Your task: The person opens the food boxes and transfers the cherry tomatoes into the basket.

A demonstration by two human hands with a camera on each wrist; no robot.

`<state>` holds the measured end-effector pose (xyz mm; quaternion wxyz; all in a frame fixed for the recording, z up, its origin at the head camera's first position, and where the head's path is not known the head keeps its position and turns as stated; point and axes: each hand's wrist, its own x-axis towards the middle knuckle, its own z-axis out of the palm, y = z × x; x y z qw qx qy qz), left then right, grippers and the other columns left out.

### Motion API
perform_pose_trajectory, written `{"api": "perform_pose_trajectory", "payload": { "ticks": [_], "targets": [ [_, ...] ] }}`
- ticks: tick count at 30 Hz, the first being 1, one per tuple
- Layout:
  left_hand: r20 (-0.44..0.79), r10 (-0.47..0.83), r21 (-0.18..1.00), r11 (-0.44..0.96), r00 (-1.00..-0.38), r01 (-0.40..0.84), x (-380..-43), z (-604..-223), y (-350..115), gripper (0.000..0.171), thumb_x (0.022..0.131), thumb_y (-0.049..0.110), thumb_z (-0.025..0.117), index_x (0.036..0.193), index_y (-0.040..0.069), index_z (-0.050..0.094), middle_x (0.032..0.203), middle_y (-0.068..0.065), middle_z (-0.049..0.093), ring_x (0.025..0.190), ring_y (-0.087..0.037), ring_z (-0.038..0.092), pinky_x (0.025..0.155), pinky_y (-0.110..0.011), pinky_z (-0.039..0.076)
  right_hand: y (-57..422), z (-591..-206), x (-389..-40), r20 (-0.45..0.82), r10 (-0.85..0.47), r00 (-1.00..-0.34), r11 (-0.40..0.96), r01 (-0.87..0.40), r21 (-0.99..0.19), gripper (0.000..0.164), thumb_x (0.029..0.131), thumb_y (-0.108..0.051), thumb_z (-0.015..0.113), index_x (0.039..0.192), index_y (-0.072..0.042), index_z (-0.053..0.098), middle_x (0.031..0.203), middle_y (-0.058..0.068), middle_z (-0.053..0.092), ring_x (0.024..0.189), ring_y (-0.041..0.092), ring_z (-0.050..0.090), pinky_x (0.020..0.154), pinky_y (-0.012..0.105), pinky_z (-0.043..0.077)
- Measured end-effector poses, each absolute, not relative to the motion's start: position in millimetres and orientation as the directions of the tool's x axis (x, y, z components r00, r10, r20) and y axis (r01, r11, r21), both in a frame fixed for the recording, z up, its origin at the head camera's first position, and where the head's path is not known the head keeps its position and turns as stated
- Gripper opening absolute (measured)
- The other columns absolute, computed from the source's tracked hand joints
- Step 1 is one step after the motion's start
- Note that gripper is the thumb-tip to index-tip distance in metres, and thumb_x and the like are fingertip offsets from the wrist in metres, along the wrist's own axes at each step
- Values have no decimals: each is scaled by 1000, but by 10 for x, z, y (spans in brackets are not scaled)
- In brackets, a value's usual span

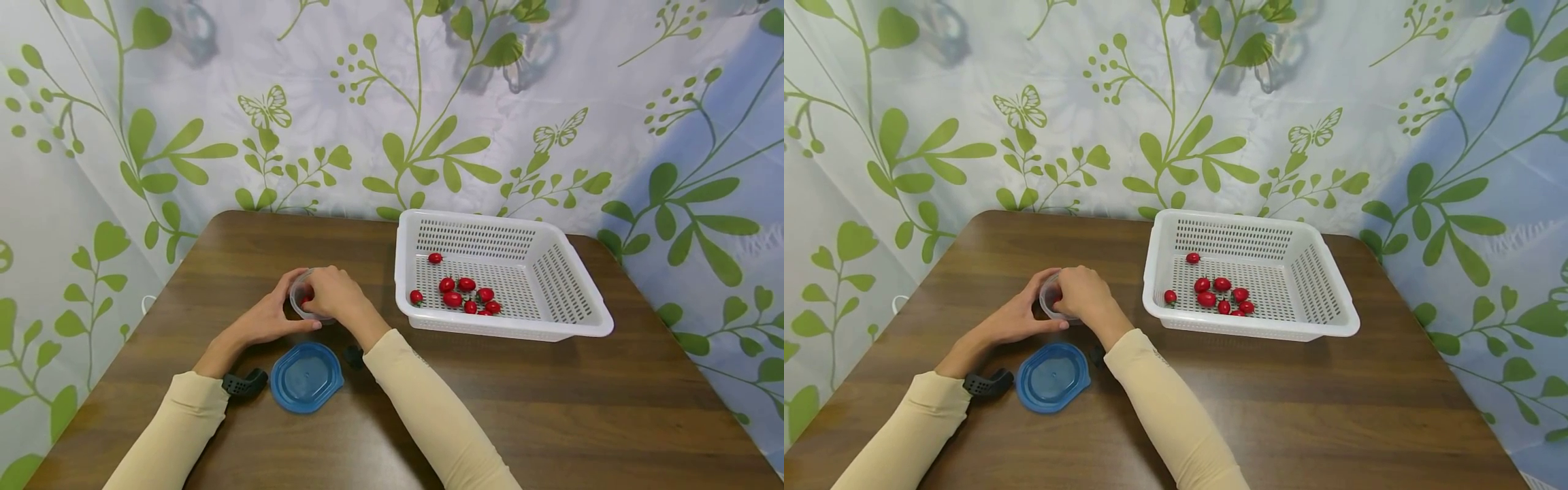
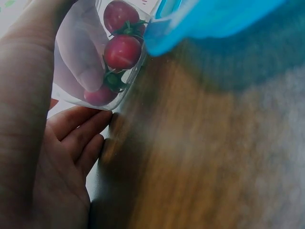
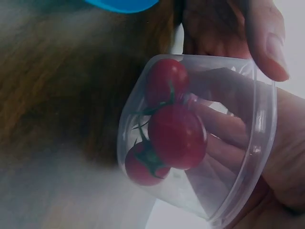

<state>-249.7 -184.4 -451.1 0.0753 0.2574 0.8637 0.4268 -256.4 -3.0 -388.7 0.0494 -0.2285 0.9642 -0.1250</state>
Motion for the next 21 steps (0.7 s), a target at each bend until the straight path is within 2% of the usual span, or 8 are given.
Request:
{"api": "perform_pose_trajectory", "payload": {
  "ticks": [5,9,15,21],
  "targets": [
    [84,503,776,509,-860,374,-2493,-4523,-1843,106,86,43,83,163,19,14,156,-19,43,141,-39,47,116,-65,33,5,-3886,-2536,-23,-427,-904,857,-396,-330,10,93,-30,76,87,-23,77,75,-8,64,72,14,60,67,25,53],
    [84,508,779,503,-857,374,-2499,-4537,-1844,105,86,43,83,163,21,14,156,-19,42,142,-40,46,116,-65,33,44,-3861,-2510,-5,-407,-913,851,-377,-366,10,93,-30,76,95,-21,79,77,-8,66,70,13,60,61,22,51],
    [87,508,785,494,-857,373,-2501,-4524,-1837,107,83,42,86,161,21,15,157,-16,42,139,-37,49,114,-61,40,134,-3801,-2483,47,-401,-915,826,-384,-412,27,92,-31,78,114,-15,78,99,-3,75,80,11,66,68,19,58],
    [83,506,788,494,-859,367,-2506,-4528,-1843,107,83,42,86,161,22,15,154,-16,45,134,-34,52,112,-60,42,227,-3694,-2429,129,-413,-901,787,-425,-447,29,93,-30,78,117,-14,77,103,-2,78,88,11,71,71,18,57]
  ]
}}
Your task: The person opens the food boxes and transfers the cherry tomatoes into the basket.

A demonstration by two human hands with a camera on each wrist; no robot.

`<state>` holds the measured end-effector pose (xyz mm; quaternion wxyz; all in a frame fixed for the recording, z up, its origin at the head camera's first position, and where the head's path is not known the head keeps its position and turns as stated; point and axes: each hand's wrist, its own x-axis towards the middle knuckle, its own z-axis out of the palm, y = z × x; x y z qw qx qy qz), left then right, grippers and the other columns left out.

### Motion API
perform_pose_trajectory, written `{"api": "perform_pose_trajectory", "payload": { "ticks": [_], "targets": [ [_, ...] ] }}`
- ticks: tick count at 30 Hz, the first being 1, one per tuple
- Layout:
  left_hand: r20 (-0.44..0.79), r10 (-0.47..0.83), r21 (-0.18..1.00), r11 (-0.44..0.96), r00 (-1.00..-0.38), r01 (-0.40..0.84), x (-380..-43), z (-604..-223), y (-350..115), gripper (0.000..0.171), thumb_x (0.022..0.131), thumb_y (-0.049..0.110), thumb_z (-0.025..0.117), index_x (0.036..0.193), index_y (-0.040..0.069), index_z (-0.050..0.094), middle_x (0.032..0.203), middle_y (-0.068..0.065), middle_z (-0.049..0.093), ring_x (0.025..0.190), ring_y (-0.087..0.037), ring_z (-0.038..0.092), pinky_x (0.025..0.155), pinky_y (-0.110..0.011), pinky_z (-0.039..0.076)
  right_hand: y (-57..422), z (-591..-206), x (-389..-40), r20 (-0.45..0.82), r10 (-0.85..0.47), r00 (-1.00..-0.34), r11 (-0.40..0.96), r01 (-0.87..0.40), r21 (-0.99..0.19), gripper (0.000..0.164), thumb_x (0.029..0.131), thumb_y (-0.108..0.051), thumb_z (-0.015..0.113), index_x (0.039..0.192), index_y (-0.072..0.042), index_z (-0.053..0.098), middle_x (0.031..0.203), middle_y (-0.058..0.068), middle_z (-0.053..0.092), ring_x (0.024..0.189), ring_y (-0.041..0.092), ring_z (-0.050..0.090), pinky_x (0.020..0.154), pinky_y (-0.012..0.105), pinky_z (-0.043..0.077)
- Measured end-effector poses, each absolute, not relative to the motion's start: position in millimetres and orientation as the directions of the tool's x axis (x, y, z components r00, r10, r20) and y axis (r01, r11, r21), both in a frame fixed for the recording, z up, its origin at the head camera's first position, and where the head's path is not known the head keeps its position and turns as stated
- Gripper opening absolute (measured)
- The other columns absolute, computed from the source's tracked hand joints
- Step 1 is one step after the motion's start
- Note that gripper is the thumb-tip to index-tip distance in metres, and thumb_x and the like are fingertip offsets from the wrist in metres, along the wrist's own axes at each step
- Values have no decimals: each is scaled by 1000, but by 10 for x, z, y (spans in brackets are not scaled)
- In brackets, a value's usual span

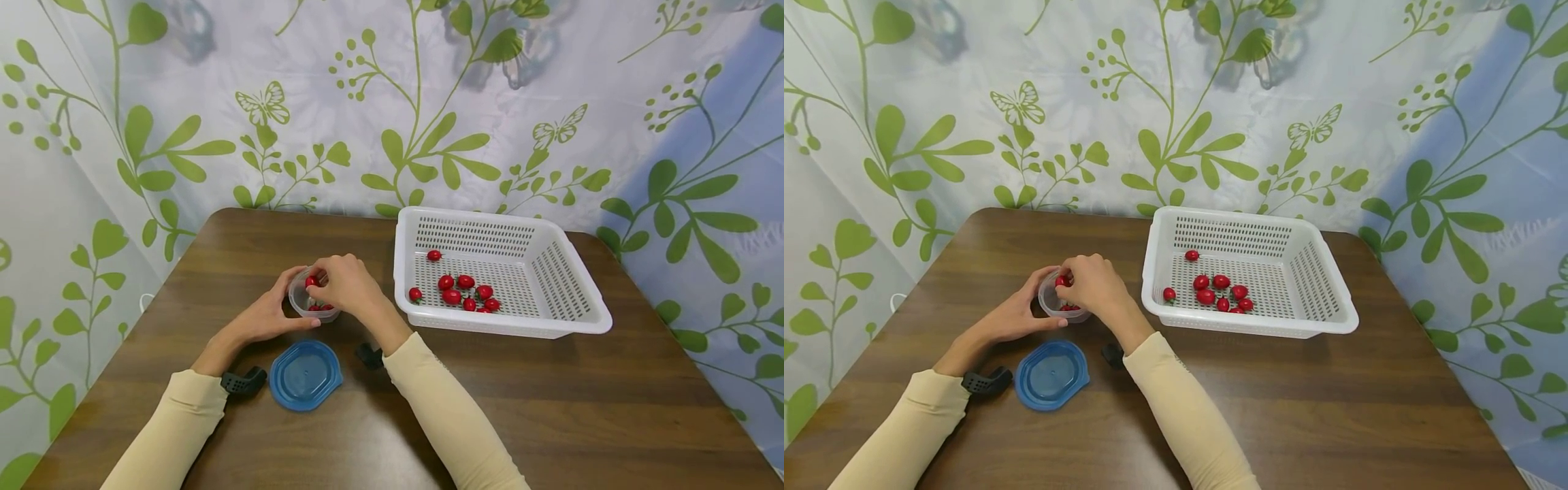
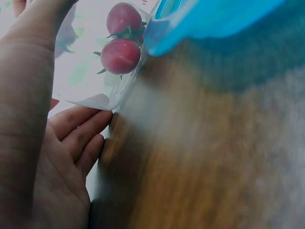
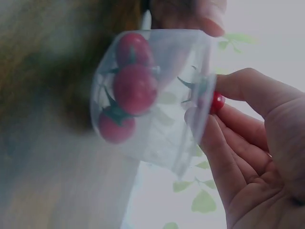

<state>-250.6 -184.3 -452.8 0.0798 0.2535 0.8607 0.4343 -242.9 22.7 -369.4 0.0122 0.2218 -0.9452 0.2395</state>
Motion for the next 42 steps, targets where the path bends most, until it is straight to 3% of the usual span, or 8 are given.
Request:
{"api": "perform_pose_trajectory", "payload": {
  "ticks": [6,18,29,42],
  "targets": [
    [90,496,783,501,-864,369,-2498,-4527,-1865,105,84,41,85,160,21,16,149,-17,49,130,-36,54,109,-61,44,326,-3578,-2346,201,-421,-885,731,-462,-503,26,93,-28,78,115,-14,77,101,-3,77,89,8,71,74,17,56],
    [76,495,793,495,-865,354,-2510,-4541,-1842,109,82,43,87,161,21,15,151,-16,48,137,-34,49,115,-63,35,573,-3399,-2206,288,-396,-872,638,-487,-597,24,92,-22,79,113,-10,76,102,2,78,90,10,75,80,19,58],
    [93,493,782,502,-865,370,-2514,-4513,-1836,108,81,43,88,161,22,18,149,-13,52,140,-35,47,117,-63,33,994,-3276,-2210,323,-284,-903,584,-430,-689,22,92,-20,80,110,-9,75,99,2,78,90,12,76,84,27,61],
    [84,487,768,524,-869,368,-2528,-4527,-1848,106,82,43,86,161,22,18,151,-16,50,142,-40,43,118,-65,29,1639,-3266,-2293,285,-125,-950,661,-294,-690,26,91,-25,81,112,-10,76,102,5,79,93,17,76,86,36,61]
  ]
}}
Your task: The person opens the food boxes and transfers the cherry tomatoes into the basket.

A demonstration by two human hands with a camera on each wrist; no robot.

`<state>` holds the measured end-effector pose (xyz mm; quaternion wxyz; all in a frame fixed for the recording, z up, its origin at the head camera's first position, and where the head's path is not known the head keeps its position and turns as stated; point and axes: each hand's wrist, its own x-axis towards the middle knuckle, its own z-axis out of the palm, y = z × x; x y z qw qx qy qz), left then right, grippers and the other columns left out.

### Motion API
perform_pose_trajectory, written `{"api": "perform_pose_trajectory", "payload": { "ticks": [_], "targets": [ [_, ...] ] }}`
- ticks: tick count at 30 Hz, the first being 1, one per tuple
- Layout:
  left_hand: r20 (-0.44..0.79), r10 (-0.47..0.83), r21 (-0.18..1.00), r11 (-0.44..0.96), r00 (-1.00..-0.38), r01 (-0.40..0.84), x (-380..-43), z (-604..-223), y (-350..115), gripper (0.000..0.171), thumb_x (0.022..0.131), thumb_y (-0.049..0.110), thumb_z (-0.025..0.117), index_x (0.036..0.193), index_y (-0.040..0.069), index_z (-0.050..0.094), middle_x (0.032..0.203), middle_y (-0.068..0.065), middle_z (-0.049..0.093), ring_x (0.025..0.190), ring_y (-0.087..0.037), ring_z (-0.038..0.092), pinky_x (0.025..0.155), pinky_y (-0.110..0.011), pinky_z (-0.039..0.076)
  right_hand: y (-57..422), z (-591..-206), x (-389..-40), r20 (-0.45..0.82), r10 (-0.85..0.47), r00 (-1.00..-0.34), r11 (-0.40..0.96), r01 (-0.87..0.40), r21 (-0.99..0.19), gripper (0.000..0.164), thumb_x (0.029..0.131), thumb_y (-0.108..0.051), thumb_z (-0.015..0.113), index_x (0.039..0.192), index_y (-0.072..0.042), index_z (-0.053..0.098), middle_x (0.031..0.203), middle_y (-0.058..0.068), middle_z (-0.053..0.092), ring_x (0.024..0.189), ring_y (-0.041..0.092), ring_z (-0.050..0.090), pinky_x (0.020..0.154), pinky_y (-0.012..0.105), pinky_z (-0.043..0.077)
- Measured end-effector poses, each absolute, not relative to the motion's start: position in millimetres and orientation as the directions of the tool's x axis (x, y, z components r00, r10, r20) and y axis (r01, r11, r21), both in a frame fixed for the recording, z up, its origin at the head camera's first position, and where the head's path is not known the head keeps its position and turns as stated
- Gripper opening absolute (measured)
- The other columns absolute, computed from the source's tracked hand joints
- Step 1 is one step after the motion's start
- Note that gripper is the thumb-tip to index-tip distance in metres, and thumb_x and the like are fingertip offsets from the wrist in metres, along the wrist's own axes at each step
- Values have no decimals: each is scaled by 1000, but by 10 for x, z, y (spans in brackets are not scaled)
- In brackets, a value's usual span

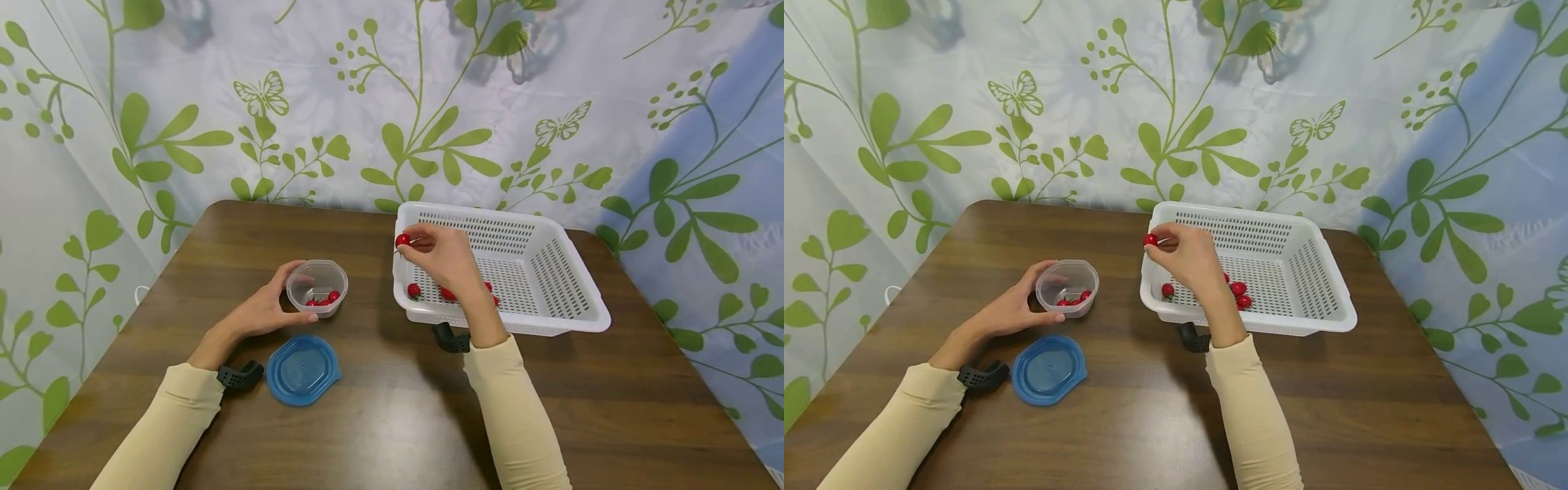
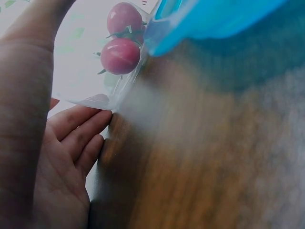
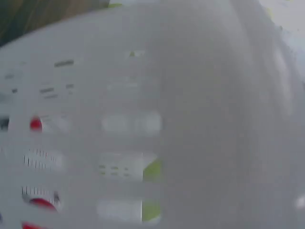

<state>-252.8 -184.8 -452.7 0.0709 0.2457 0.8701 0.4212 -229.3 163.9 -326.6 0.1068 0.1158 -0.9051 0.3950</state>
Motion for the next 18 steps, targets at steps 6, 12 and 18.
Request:
{"api": "perform_pose_trajectory", "payload": {
  "ticks": [6,12,18],
  "targets": [
    [83,492,766,525,-867,371,-2516,-4513,-1840,109,81,44,87,161,21,17,151,-16,49,143,-40,42,118,-65,29,1865,-3282,-2309,255,-101,-962,694,-252,-675,29,92,-25,79,115,-9,75,108,8,78,98,22,76,91,41,60],
    [92,493,780,504,-865,371,-2518,-4511,-1836,109,80,41,89,161,22,19,149,-14,51,141,-36,45,119,-62,29,2057,-3338,-2349,220,-90,-971,725,-215,-654,31,92,-24,79,117,-7,74,111,10,77,101,26,75,93,45,59],
    [100,499,777,501,-861,381,-2518,-4511,-1845,109,80,41,88,161,19,18,148,-14,53,141,-37,45,119,-63,29,2181,-3393,-2377,164,-72,-984,771,-159,-617,32,93,-23,77,118,-4,73,114,14,76,104,30,74,92,47,58]
  ]
}}
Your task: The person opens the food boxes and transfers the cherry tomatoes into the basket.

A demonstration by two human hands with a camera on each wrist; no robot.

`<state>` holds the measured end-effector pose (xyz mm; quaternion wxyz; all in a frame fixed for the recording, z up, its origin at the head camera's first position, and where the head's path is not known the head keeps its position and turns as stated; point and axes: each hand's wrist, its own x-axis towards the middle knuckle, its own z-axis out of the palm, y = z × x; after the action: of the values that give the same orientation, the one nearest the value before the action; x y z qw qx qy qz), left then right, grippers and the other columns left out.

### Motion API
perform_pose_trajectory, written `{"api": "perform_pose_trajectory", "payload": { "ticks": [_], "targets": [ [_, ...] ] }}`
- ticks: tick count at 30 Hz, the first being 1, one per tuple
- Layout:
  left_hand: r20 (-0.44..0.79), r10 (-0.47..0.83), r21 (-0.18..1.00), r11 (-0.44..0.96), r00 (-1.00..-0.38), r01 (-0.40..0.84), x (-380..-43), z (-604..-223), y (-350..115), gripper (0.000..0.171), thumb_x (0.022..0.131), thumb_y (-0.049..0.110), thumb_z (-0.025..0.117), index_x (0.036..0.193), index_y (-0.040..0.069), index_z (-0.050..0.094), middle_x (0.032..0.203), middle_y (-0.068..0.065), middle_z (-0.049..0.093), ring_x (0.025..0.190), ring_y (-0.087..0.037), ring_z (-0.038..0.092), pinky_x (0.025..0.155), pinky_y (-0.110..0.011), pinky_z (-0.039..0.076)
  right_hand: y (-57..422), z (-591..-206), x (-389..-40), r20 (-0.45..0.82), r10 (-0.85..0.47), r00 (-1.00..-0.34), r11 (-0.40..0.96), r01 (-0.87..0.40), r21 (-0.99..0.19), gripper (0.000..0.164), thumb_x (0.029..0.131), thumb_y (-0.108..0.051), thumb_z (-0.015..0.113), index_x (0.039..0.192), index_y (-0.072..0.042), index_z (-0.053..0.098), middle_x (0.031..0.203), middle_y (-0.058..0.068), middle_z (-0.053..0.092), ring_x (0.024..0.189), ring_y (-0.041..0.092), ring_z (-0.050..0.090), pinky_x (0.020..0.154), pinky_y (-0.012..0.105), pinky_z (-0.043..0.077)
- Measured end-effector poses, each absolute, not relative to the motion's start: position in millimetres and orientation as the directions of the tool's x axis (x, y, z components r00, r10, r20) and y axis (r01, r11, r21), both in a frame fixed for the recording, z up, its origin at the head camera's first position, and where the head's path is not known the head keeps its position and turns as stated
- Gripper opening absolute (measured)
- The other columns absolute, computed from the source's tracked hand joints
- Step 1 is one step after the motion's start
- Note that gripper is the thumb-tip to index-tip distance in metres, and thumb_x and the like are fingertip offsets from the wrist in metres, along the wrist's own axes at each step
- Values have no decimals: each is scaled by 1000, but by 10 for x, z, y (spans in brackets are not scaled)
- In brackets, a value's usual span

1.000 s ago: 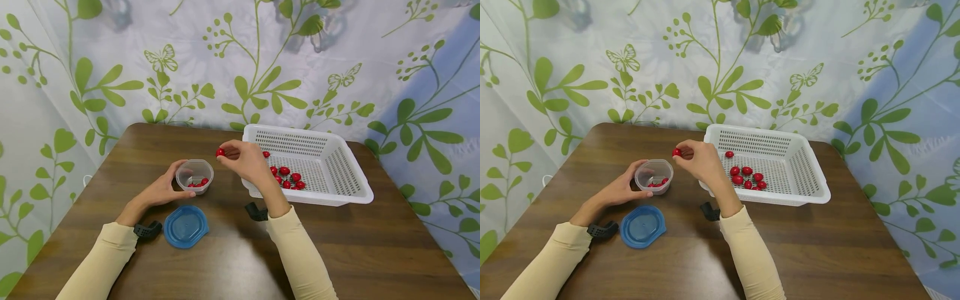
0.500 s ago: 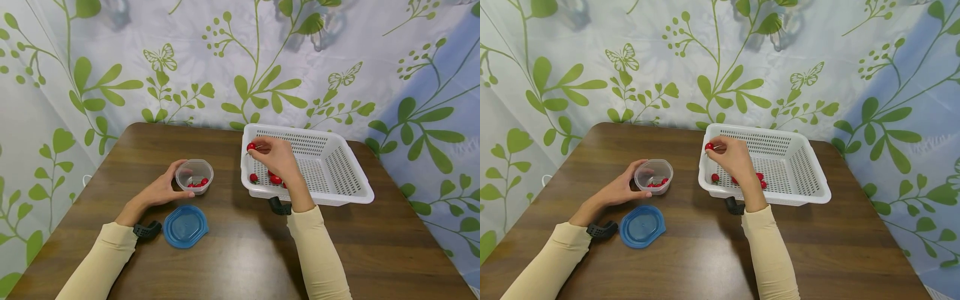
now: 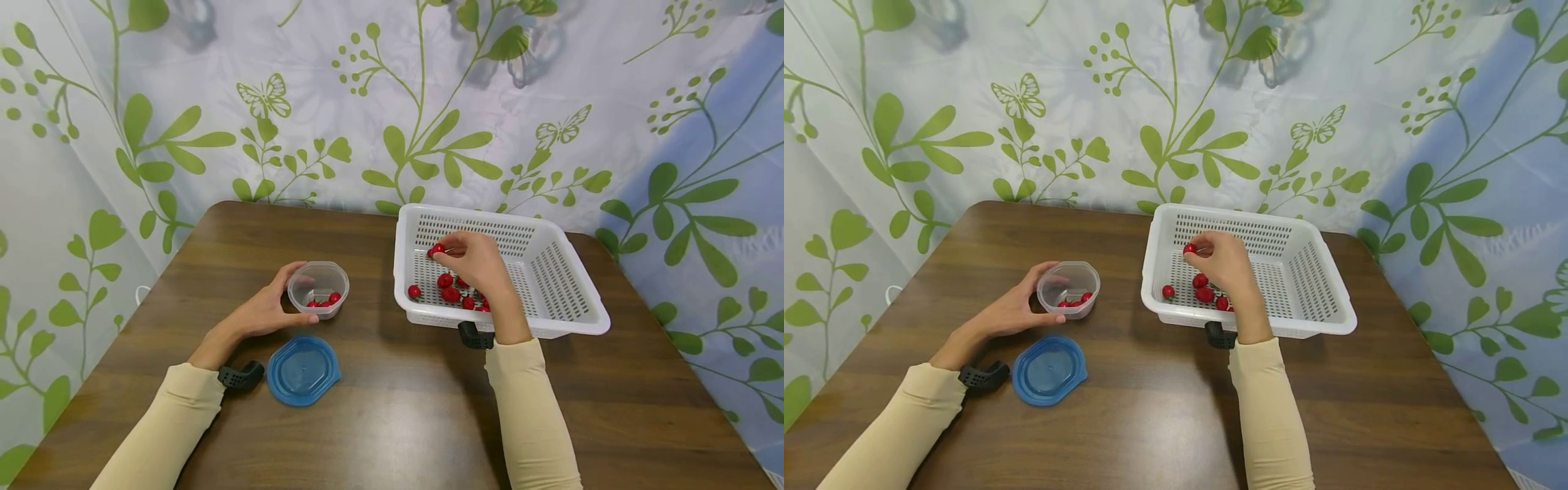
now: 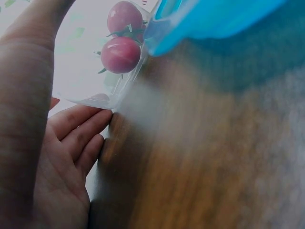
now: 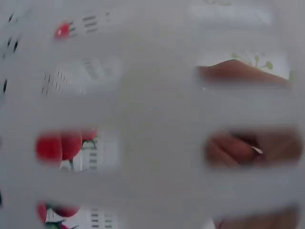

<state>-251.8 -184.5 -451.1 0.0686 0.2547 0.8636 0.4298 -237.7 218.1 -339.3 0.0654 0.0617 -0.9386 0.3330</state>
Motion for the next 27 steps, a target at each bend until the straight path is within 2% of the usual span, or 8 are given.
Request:
{"api": "perform_pose_trajectory", "payload": {
  "ticks": [8,12,27],
  "targets": [
    [105,500,778,498,-860,384,-2518,-4536,-1838,107,81,40,88,161,20,18,148,-13,53,140,-36,45,119,-63,29,2270,-3450,-2386,72,-69,-995,829,-97,-550,32,93,-23,76,118,-3,74,112,16,76,105,31,72,85,46,59],
    [100,499,782,495,-861,378,-2518,-4525,-1837,107,80,41,89,160,24,19,147,-10,55,140,-34,46,120,-62,28,2278,-3458,-2386,71,-72,-995,838,-99,-536,31,93,-24,76,117,-4,75,111,15,77,106,31,72,87,46,58],
    [98,495,782,498,-863,374,-2517,-4524,-1841,107,80,41,88,161,24,19,148,-13,51,139,-36,46,119,-63,29,2280,-3455,-2388,60,-58,-996,824,-82,-561,37,94,-24,76,121,1,72,116,17,75,109,33,71,93,47,58]
  ]
}}
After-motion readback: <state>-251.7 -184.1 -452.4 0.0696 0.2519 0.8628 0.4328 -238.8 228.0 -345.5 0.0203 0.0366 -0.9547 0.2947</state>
